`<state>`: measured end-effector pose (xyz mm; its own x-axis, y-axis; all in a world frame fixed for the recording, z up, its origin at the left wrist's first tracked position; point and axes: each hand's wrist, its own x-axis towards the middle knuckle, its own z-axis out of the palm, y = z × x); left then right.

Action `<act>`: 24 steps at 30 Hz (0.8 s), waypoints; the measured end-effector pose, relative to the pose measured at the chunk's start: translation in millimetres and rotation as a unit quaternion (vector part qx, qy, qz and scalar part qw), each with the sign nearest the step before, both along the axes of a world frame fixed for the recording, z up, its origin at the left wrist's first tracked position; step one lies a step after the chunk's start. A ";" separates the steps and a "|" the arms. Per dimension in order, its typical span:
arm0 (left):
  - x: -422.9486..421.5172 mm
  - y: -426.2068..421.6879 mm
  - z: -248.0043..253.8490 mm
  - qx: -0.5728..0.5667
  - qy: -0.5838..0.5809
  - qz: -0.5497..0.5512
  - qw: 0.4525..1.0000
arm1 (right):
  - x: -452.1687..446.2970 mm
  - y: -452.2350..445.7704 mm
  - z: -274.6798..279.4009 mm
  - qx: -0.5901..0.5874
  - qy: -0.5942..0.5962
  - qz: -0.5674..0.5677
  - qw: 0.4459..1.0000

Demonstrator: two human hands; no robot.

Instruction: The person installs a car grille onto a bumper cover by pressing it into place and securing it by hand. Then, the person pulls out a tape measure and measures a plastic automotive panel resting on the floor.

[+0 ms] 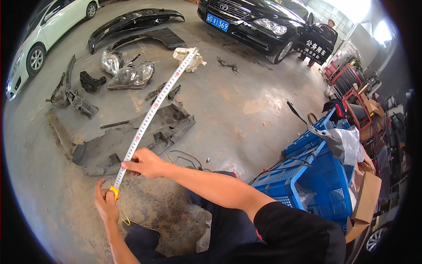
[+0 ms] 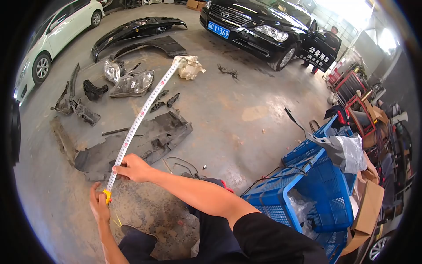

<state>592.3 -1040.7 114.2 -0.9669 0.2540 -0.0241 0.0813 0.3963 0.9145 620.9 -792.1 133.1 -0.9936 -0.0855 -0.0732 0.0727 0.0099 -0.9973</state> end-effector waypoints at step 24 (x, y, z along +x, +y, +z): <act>-20.9 -79.7 28.5 -0.065 -0.043 0.006 0.997 | -4.7 145.5 -3.5 -0.251 0.028 -0.509 0.823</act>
